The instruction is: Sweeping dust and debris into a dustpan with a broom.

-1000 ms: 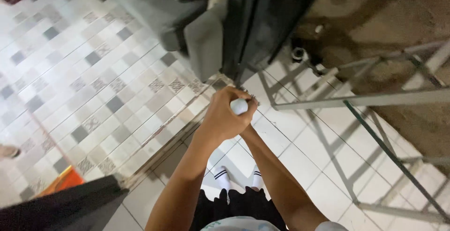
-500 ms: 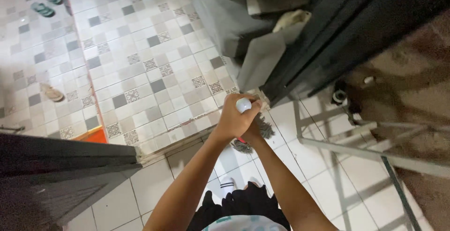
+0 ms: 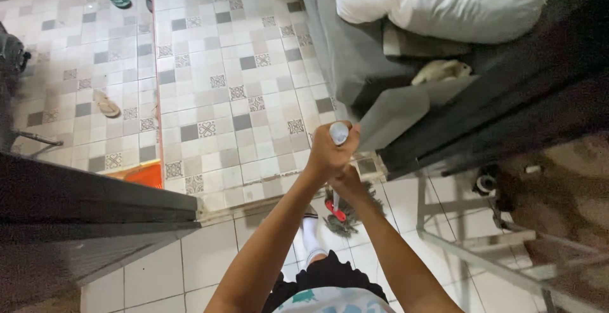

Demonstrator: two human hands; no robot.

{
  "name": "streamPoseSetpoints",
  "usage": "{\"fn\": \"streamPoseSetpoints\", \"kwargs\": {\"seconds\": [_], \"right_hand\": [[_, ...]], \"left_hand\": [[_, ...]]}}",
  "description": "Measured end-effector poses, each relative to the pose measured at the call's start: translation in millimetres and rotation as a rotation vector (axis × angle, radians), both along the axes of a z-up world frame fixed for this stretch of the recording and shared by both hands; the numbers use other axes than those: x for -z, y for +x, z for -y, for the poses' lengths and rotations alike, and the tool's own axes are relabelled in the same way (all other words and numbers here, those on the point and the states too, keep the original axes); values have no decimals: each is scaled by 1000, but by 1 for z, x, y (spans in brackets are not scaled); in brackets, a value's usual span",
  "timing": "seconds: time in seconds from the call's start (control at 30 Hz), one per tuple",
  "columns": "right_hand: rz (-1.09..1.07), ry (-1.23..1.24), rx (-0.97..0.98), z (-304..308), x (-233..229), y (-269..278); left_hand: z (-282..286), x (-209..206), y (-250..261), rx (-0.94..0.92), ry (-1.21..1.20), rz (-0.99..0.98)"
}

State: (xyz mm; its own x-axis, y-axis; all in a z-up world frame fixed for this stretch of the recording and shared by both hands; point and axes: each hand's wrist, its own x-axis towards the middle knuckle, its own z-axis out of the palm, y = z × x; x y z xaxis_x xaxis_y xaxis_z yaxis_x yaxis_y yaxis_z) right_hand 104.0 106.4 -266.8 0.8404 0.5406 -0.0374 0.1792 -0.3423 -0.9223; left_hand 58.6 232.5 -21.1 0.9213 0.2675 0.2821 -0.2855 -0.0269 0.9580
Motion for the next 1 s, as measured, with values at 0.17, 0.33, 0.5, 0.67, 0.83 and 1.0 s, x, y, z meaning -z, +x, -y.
{"fn": "streamPoseSetpoints", "kwargs": {"seconds": [0.17, 0.33, 0.5, 0.67, 0.83, 1.0], "right_hand": [[-77, -111, 7, -19, 30, 45], [-83, -219, 24, -66, 0, 131], [359, -121, 90, -143, -99, 195], [472, -24, -23, -216, -158, 225], [173, 37, -161, -286, -242, 215], [126, 44, -331, -358, -272, 221]], "left_hand": [[-36, 24, 57, -9, 77, -40], [-83, 83, 112, 35, 18, -37], [-131, 122, 130, -138, 147, -304], [-147, 168, 144, -86, -68, -326], [-174, 205, 171, -130, -128, -166], [-210, 196, 182, -270, -187, -228]]}}
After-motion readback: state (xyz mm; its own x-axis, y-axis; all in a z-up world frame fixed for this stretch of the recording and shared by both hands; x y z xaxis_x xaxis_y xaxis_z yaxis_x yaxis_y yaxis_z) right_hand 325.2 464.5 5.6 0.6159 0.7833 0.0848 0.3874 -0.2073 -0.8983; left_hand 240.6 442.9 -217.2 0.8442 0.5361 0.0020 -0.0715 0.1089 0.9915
